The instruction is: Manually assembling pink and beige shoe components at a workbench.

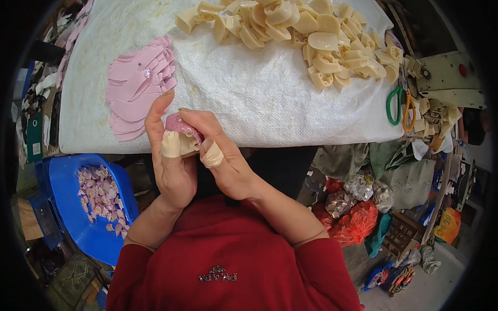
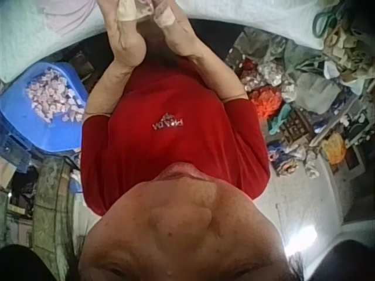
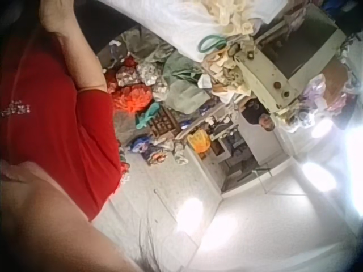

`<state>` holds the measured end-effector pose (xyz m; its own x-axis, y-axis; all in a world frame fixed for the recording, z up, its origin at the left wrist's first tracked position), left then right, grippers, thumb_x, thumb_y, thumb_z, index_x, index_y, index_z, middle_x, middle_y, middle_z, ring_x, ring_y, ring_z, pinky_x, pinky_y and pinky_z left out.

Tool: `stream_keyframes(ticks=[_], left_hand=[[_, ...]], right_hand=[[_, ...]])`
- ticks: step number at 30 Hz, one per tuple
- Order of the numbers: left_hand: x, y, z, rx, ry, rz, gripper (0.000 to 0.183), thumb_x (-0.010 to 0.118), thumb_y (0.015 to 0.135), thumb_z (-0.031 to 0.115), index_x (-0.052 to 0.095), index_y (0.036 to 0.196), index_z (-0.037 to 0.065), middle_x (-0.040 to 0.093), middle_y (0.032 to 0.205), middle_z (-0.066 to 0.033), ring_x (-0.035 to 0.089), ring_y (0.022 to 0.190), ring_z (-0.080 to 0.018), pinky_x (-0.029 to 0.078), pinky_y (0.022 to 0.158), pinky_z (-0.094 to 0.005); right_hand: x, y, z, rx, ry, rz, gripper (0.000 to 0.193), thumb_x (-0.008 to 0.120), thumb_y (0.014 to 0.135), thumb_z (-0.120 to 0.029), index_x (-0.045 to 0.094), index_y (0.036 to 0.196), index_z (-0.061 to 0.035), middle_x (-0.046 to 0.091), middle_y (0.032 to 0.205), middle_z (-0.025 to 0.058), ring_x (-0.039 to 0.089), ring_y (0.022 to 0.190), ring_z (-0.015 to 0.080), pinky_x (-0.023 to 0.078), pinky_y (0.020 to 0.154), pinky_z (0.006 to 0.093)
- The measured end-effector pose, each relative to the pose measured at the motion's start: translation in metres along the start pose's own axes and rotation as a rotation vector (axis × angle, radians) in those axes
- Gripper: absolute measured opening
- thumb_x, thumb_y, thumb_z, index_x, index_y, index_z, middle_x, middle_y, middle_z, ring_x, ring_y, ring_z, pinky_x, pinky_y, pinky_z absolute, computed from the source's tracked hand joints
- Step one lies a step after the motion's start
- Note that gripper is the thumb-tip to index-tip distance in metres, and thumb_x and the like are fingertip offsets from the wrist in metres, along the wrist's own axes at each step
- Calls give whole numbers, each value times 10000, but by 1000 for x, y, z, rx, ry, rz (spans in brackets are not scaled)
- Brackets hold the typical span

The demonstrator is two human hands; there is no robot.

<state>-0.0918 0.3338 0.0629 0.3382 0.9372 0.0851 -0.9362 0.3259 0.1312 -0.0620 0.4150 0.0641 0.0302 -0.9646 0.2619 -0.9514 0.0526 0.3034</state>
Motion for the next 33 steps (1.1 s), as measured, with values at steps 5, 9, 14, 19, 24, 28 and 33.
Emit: stream_keyframes(ticks=[5, 9, 14, 19, 24, 28, 33], left_hand=[[10, 2, 6, 15, -131, -21, 472, 376, 953, 236, 259, 1372, 50, 458, 1111, -68, 482, 938, -118, 404, 829, -262], [14, -1, -8, -109, -225, -149, 603, 410, 950, 402, 200, 1407, 69, 463, 1148, -83, 499, 964, -143, 418, 836, -294], [12, 3, -17, -283, -544, -149, 940, 344, 815, 752, 76, 1463, 125, 502, 1168, -127, 542, 984, -203, 459, 829, -362], [8, 3, 5, 114, 105, -231, 925, 322, 869, 676, 89, 1412, -35, 518, 1081, -177, 574, 767, -229, 487, 710, -330], [8, -2, 32, 424, 329, -141, 816, 522, 882, 504, 205, 1366, -72, 532, 1117, -229, 611, 900, -301, 489, 794, -377], [4, 4, 20, 107, 167, -151, 488, 737, 774, 168, 505, 1171, 3, 583, 994, -143, 609, 806, -255, 495, 722, -317], [3, 9, 43, 232, 386, -228, 441, 692, 699, -26, 554, 1116, 4, 553, 885, -113, 561, 707, -219, 463, 619, -297]], right_hand=[[-1, 3, -8, -1, -82, 29, 422, 413, 969, -282, 450, 1292, -13, 484, 1146, 118, 493, 1039, 238, 374, 925, 320], [-6, 7, -8, 21, -231, 20, 421, 409, 975, -296, 458, 1285, -15, 487, 1136, 115, 503, 1007, 222, 386, 895, 305], [-15, 8, 6, 377, -165, -46, 497, 385, 978, -407, 459, 1290, -27, 491, 1004, 103, 535, 785, 181, 453, 686, 308], [-14, 27, -51, -94, -906, -41, 375, 716, 777, -270, 584, 1013, -10, 535, 783, 111, 547, 638, 205, 447, 557, 302], [-20, 23, -22, 178, -653, -135, 326, 680, 808, -249, 588, 991, 4, 565, 792, 110, 591, 751, 240, 459, 613, 317], [-32, 18, -34, -49, -415, -29, 318, 580, 886, -292, 593, 1028, -8, 597, 859, 113, 588, 754, 195, 461, 688, 281], [-42, 17, 18, 448, 183, -58, 263, 567, 914, -271, 591, 948, -12, 602, 873, 29, 550, 782, 98, 451, 680, 254]])
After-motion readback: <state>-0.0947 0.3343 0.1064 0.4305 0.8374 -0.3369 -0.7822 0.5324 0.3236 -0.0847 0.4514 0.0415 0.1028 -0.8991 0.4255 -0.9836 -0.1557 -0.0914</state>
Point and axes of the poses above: each hand's wrist, its own y-axis towards the middle knuckle, its own x-axis out of the palm, z = x × y, the point moved 10 cm from there along y, towards the middle knuckle
